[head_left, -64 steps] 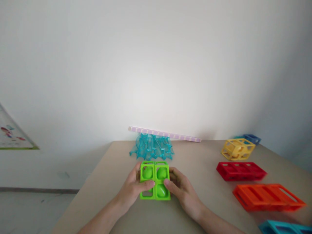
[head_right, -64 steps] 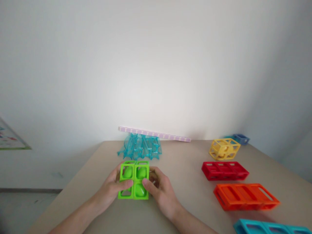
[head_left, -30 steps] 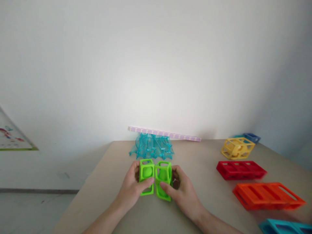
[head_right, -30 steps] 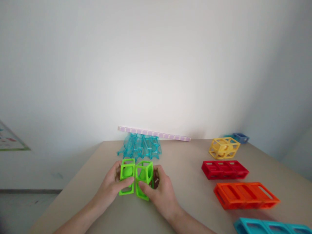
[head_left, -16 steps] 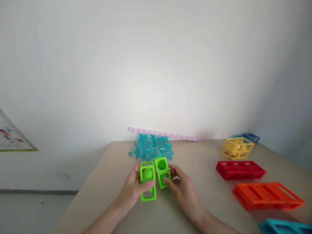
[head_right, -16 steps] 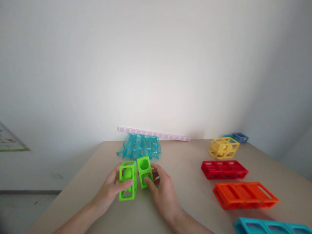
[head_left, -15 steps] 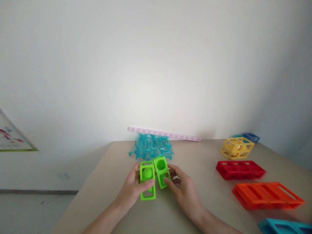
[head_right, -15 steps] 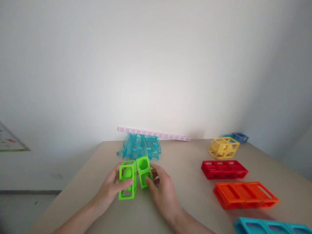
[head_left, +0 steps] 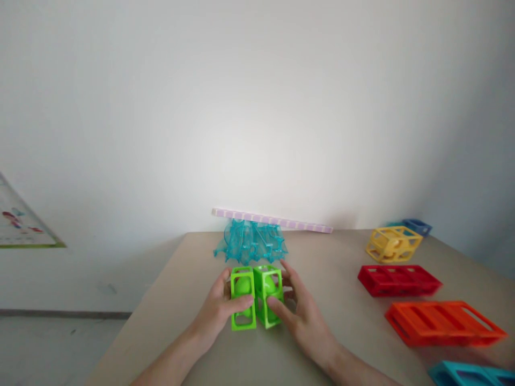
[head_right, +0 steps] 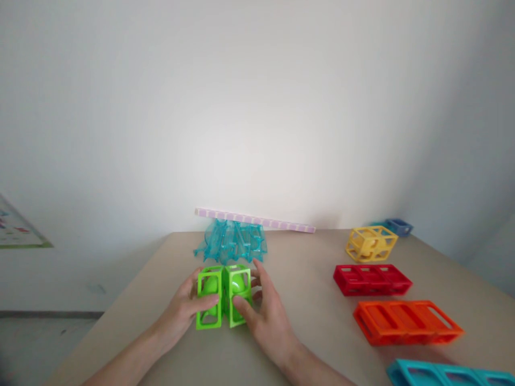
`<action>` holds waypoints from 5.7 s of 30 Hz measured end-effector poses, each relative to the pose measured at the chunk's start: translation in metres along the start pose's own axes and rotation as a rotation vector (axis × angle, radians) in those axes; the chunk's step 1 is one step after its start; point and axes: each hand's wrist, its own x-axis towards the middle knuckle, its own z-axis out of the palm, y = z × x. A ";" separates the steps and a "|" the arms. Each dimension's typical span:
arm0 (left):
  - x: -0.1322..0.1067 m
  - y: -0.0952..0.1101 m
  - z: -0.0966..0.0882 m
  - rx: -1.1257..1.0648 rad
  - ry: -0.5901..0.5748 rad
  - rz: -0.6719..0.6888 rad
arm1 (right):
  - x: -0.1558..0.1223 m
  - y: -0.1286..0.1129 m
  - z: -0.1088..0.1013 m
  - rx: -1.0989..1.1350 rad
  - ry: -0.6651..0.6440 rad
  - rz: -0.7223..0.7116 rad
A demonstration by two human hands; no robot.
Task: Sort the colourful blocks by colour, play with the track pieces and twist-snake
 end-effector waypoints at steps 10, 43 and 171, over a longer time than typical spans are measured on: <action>0.004 -0.006 -0.003 0.136 0.046 0.029 | -0.004 -0.016 -0.004 0.011 -0.254 -0.057; 0.001 0.009 -0.002 0.041 0.077 0.044 | -0.004 -0.015 -0.003 0.060 -0.199 -0.040; 0.013 0.000 -0.018 0.063 -0.069 0.017 | 0.012 -0.006 -0.003 0.458 -0.070 0.137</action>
